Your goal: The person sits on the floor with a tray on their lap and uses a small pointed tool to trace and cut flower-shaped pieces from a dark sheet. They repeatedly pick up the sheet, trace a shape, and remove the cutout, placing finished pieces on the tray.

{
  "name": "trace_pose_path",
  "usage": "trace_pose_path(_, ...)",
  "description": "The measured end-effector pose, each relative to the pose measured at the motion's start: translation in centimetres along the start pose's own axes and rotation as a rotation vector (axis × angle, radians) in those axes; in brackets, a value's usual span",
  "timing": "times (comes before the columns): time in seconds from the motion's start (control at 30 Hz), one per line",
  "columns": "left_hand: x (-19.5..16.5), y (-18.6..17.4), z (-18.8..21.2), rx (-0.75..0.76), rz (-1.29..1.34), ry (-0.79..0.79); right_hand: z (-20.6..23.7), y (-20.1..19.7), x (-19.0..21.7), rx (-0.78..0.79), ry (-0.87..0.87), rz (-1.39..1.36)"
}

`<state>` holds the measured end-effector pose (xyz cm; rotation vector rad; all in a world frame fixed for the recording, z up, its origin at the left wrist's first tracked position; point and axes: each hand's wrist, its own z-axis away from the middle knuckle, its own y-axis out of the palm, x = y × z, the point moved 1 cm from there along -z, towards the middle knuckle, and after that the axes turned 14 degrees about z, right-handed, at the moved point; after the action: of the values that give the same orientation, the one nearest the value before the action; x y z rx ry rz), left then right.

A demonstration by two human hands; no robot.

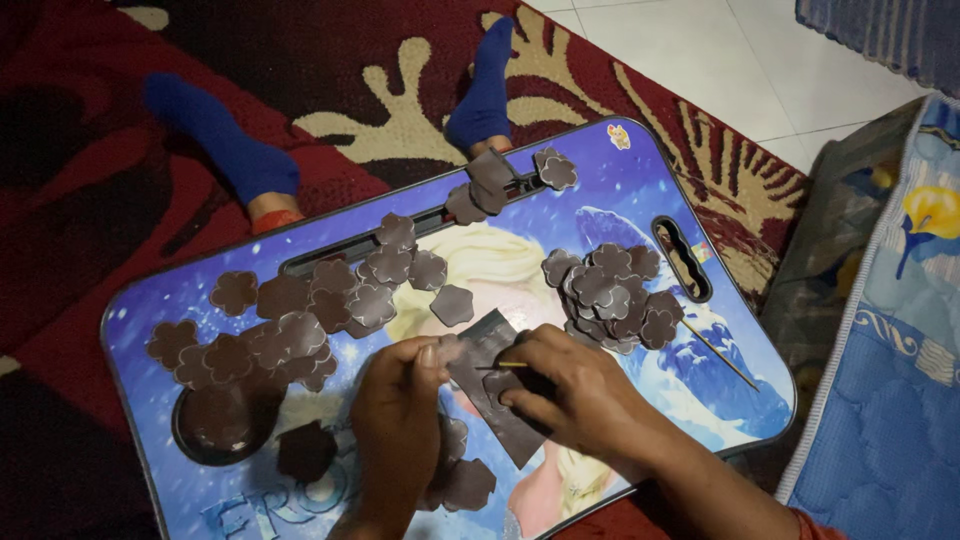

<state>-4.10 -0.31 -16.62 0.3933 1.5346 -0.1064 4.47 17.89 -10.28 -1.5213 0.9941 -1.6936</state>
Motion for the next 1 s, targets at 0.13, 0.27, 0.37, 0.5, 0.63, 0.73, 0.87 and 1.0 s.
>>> trace_pose_path(0.13, 0.6, -0.4, 0.2, -0.011, -0.023, -0.01, 0.4, 0.9, -1.0, -0.006, -0.021, -0.059)
trace_pose_path(0.27, 1.0, -0.6, -0.2, -0.033, 0.124, -0.055, 1.2, 0.1, -2.9, -0.009, 0.196, -0.297)
trace_pose_path(0.37, 0.9, -0.8, -0.3, -0.043, 0.108, -0.098, 1.2, -2.2, -4.2, -0.235, 0.121, -0.147)
trace_pose_path(0.5, 0.4, -0.8, -0.3, -0.02, 0.114, -0.012, 2.1, -3.3, -3.4, -0.429, 0.078, 0.217)
trace_pose_path(0.63, 0.1, -0.8, -0.6, -0.038, 0.092, -0.016, 2.3, 0.2, 0.3, -0.255, -0.218, -0.025)
trace_pose_path(0.73, 0.0, -0.9, -0.7, -0.013, 0.126, 0.0, 1.9, 2.1, 2.5, -0.111, -0.447, -0.112)
trace_pose_path(0.87, 0.1, -1.3, -0.6, -0.036, 0.177, 0.012, 1.2, 2.7, 4.2, -0.127, -0.462, 0.015)
trace_pose_path(1.0, 0.8, -1.3, -0.9, -0.054, 0.115, -0.007, 0.5, 2.8, 4.7, 0.038, -0.357, 0.056)
